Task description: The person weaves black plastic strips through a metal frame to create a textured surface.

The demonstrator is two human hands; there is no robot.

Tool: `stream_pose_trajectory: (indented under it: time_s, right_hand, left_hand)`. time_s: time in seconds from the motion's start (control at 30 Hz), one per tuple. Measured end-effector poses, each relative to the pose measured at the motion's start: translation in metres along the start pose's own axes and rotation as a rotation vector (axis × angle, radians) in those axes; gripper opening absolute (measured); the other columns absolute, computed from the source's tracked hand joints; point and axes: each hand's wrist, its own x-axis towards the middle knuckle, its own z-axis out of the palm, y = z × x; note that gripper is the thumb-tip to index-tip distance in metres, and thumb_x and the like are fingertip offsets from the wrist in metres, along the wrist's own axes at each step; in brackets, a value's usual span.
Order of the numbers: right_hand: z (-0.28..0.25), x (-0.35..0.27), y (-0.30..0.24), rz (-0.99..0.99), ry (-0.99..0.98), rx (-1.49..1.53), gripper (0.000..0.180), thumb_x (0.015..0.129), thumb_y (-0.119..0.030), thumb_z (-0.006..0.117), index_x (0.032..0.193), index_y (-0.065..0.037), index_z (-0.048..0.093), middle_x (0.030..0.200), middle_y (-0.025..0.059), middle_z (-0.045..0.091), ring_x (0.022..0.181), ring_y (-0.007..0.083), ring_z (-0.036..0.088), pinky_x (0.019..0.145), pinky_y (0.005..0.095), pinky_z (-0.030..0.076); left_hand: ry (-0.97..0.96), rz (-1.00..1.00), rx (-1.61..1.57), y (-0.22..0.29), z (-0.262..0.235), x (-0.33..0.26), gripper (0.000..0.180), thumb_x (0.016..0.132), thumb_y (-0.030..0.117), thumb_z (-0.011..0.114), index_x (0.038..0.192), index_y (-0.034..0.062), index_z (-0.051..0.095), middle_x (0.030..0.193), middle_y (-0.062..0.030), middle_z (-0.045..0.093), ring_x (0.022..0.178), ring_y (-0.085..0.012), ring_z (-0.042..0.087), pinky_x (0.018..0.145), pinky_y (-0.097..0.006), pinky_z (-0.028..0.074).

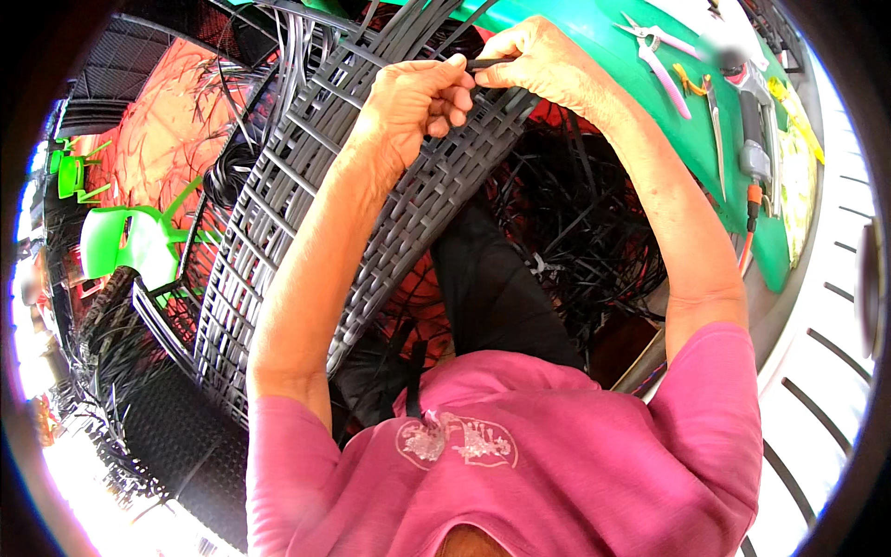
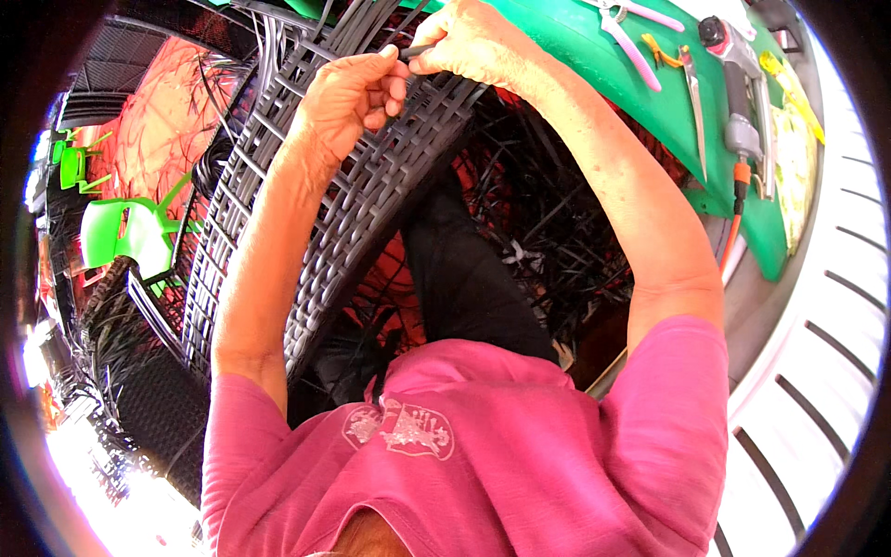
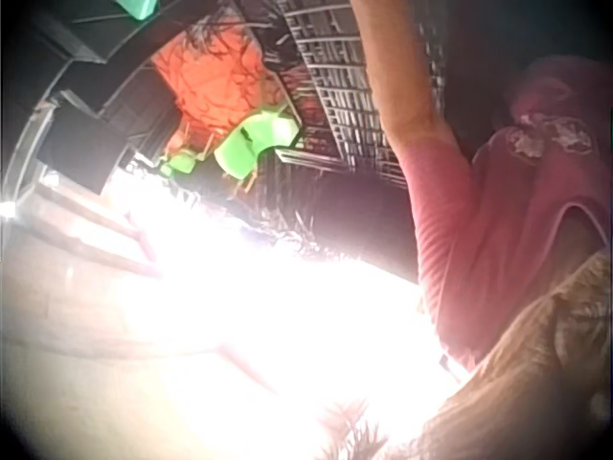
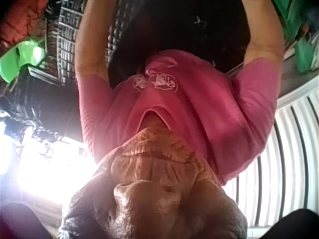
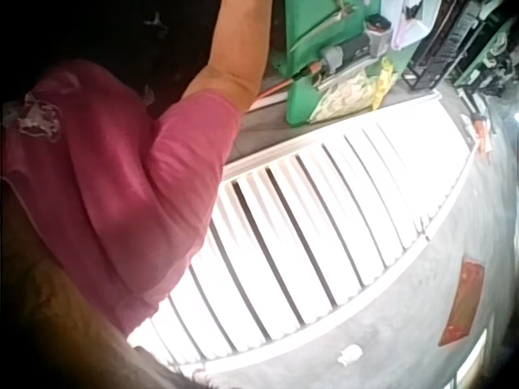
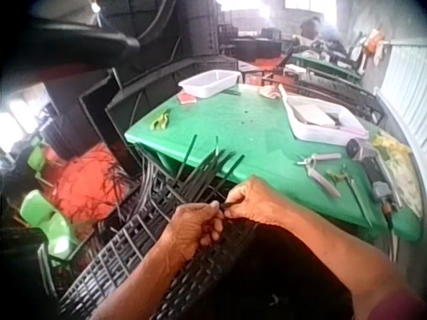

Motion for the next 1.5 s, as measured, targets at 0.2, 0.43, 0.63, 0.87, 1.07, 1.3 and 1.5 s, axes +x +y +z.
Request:
stream_pose_trajectory:
  time_s: [0.2, 0.43, 0.63, 0.87, 1.07, 1.3, 1.5]
  right_hand:
    - [-0.007, 0.002, 0.004, 0.176, 0.013, 0.133, 0.015, 0.073, -0.024, 0.073, 0.074, -0.01, 0.067, 0.067, -0.0023, 0.061, 0.063, 0.0058, 0.052, 0.06, 0.0212, 0.039]
    - [-0.002, 0.015, 0.025, 0.079, 0.159, 0.221, 0.003, 0.067, -0.006, 0.066, 0.069, -0.006, 0.064, 0.062, 0.0072, 0.062, 0.055, 0.0193, 0.058, 0.054, 0.032, 0.045]
    - [0.005, 0.021, 0.002, 0.076, 0.178, -0.274, 0.007, 0.062, -0.004, 0.063, 0.067, -0.008, 0.066, 0.064, 0.0088, 0.063, 0.058, 0.022, 0.059, 0.055, 0.0345, 0.045]
    - [0.005, 0.026, 0.012, 0.106, 0.079, -0.403, 0.017, 0.063, -0.005, 0.059, 0.073, -0.011, 0.071, 0.069, 0.011, 0.066, 0.065, 0.0269, 0.063, 0.06, 0.0363, 0.049]
    - [-0.002, 0.027, 0.013, 0.014, 0.101, -0.445, 0.015, 0.063, -0.005, 0.059, 0.072, -0.01, 0.071, 0.069, 0.0112, 0.066, 0.067, 0.0273, 0.064, 0.061, 0.0372, 0.049]
    - [0.006, 0.036, 0.025, -0.129, 0.129, -0.532, 0.013, 0.063, -0.005, 0.06, 0.069, -0.011, 0.07, 0.069, 0.0123, 0.066, 0.069, 0.0282, 0.064, 0.063, 0.0389, 0.049]
    - [0.006, 0.063, 0.027, 0.095, -0.286, -0.265, 0.023, 0.067, 0.002, 0.056, 0.079, -0.009, 0.072, 0.072, 0.0063, 0.069, 0.053, 0.0139, 0.059, 0.043, 0.0299, 0.044]
  left_hand:
    - [0.019, 0.028, -0.198, -0.01, -0.002, 0.008, 0.026, 0.089, 0.025, 0.06, 0.09, -0.0008, 0.062, 0.072, -0.008, 0.063, 0.063, -0.0144, 0.061, 0.041, -0.021, 0.039]
    - [0.334, 0.045, 0.751, -0.002, 0.01, 0.021, 0.035, 0.087, 0.032, 0.059, 0.07, 0.0009, 0.063, 0.059, -0.0061, 0.062, 0.044, -0.0137, 0.058, 0.038, -0.026, 0.044]
    - [0.412, -0.182, 0.955, 0.003, 0.0, 0.043, 0.044, 0.078, 0.044, 0.068, 0.059, 0.0047, 0.062, 0.052, -0.0033, 0.059, 0.044, -0.013, 0.056, 0.045, -0.028, 0.049]
    - [0.647, -0.228, 0.687, -0.004, 0.019, 0.044, 0.03, 0.075, 0.025, 0.073, 0.061, 0.0018, 0.06, 0.054, -0.0043, 0.058, 0.042, -0.0128, 0.053, 0.04, -0.029, 0.043]
    - [0.773, -0.178, 0.412, -0.004, 0.025, 0.043, 0.02, 0.071, 0.004, 0.072, 0.062, 0.0009, 0.055, 0.053, -0.005, 0.054, 0.038, -0.0116, 0.045, 0.033, -0.024, 0.033]
    - [0.823, -0.168, -0.007, -0.004, 0.023, 0.045, 0.018, 0.069, -0.002, 0.071, 0.063, 0.0025, 0.054, 0.054, -0.0034, 0.053, 0.038, -0.0078, 0.043, 0.033, -0.02, 0.03]
    - [0.633, -0.239, -0.184, -0.001, 0.018, 0.035, 0.016, 0.075, 0.001, 0.068, 0.067, 0.0045, 0.055, 0.052, -0.0006, 0.049, 0.037, -0.0061, 0.04, 0.034, -0.018, 0.028]
